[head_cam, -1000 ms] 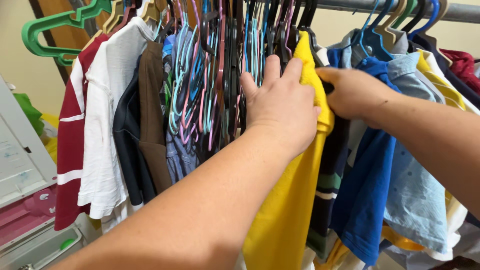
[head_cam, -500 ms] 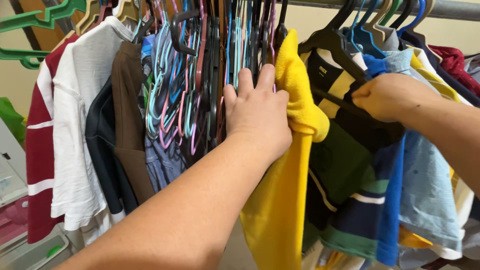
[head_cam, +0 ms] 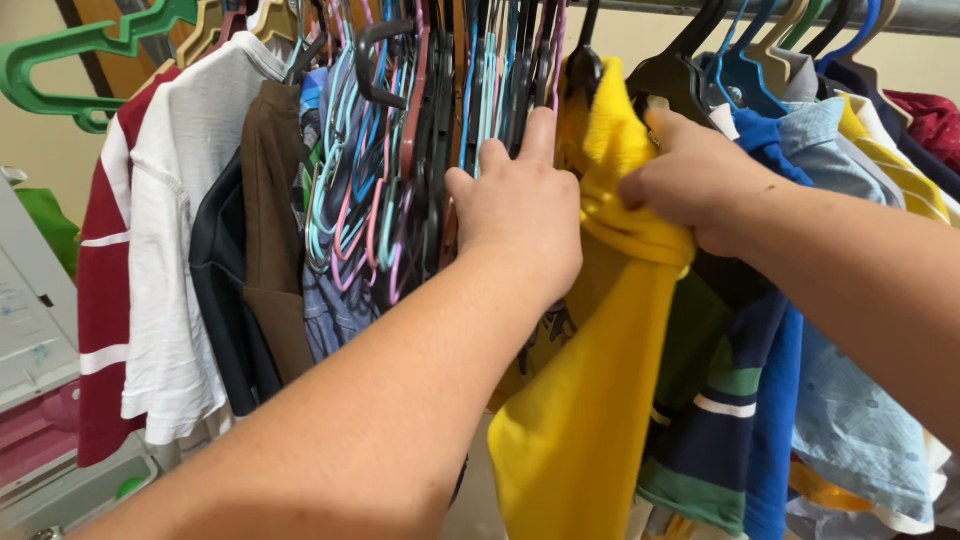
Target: The person removes various garments from a metal clothes rack and hangs them inside a white plastic wardrobe. The person handles pants, shirts, and hoodies one by one, placing them on the wardrobe's internal rod.
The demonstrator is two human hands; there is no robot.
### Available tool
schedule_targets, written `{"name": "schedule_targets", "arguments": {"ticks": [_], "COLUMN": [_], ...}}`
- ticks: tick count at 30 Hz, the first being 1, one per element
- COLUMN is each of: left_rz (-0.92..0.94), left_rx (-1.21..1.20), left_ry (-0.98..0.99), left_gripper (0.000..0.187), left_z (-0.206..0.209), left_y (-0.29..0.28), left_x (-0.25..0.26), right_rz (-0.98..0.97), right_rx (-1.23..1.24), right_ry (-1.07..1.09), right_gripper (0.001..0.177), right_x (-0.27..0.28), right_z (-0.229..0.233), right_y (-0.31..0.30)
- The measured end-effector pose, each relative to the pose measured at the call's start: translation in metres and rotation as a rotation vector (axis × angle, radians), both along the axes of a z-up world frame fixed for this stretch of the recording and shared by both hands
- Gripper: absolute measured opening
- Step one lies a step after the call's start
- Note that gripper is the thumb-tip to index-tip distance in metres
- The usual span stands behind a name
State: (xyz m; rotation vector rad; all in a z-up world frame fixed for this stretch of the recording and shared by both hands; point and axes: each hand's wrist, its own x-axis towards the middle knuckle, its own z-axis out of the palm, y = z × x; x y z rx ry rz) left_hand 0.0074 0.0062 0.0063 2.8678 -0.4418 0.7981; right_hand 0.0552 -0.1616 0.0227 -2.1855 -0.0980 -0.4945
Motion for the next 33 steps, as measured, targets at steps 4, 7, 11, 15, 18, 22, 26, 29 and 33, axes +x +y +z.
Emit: {"name": "schedule_targets", "arguments": {"ticks": [4, 7, 11, 15, 18, 22, 26, 29, 33], "left_rz": [0.041, 0.059, 0.063, 0.086, 0.115, 0.120, 0.131, 0.136, 0.145], "left_rx": [-0.044, -0.087, -0.107, -0.111, -0.139, -0.137, -0.156, -0.123, -0.105], "left_ry": [0.056, 0.060, 0.083, 0.041, 0.014, 0.034, -0.016, -0.014, -0.041], "left_gripper": [0.029, 0.029, 0.029, 0.032, 0.033, 0.036, 0.034, 0.036, 0.035], "left_z": [0.005, 0.009, 0.010, 0.010, 0.011, 0.010, 0.010, 0.009, 0.004], "left_y": [-0.002, -0.002, -0.004, -0.008, -0.007, -0.006, -0.010, -0.012, -0.012], "left_x": [0.004, 0.006, 0.008, 0.011, 0.016, 0.021, 0.025, 0.027, 0.025], "right_rz": [0.037, 0.022, 0.020, 0.056, 0.052, -0.024, -0.101, -0.088, -0.117], "right_rx": [0.330, 0.460, 0.514, 0.532, 0.487, 0.396, 0.325, 0.247, 0.202], "right_ry": [0.052, 0.019, -0.032, -0.064, -0.093, -0.041, 0.146, 0.137, 0.145], "right_gripper": [0.031, 0.026, 0.023, 0.022, 0.021, 0.024, 0.033, 0.031, 0.031], "right_x": [0.002, -0.002, -0.014, -0.025, -0.039, -0.070, -0.102, -0.116, -0.124], "right_z": [0.001, 0.008, 0.022, 0.031, 0.036, 0.026, -0.008, -0.031, -0.049], "right_y": [-0.011, -0.014, -0.013, -0.008, -0.004, 0.005, 0.011, 0.012, 0.013]}}
